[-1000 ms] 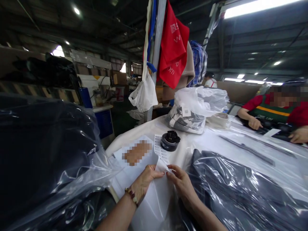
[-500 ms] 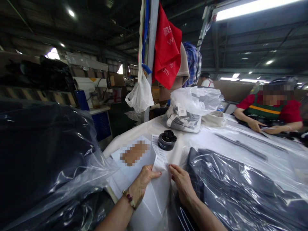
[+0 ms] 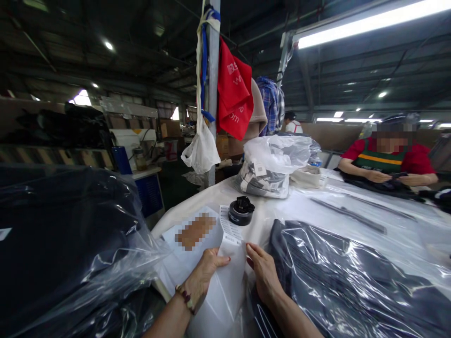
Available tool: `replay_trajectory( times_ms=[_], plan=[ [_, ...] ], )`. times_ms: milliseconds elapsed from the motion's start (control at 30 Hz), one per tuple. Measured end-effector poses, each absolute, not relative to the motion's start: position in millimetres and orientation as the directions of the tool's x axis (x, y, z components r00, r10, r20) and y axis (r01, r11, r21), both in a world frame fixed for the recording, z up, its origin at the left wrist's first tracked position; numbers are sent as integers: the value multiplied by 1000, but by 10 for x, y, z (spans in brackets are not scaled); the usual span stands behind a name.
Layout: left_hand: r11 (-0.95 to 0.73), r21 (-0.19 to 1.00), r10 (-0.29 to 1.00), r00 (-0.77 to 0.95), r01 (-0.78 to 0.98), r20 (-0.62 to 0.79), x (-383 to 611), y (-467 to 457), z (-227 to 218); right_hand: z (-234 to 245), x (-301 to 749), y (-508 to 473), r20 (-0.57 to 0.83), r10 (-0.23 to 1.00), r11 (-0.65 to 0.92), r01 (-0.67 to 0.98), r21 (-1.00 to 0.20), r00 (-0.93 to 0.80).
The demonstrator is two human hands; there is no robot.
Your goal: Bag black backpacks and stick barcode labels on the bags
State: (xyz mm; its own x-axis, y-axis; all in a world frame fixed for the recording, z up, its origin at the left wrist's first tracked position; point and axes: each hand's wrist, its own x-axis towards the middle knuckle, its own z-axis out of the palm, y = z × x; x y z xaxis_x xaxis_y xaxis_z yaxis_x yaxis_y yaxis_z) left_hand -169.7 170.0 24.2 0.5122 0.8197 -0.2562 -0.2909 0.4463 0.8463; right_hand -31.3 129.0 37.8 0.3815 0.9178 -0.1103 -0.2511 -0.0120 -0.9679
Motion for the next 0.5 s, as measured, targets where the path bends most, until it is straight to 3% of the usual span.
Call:
replay_trajectory(
  times_ms=[300,500],
  plan=[
    [456,867,796,529,-201,-295,-1709,1811,510,367,-305,1275,-82,920,29,-276,-961,384],
    [326,909,921,303,-260,-244,-1517,1982,559,356,-333,1289,-92,913,29,-290,-957,397]
  ],
)
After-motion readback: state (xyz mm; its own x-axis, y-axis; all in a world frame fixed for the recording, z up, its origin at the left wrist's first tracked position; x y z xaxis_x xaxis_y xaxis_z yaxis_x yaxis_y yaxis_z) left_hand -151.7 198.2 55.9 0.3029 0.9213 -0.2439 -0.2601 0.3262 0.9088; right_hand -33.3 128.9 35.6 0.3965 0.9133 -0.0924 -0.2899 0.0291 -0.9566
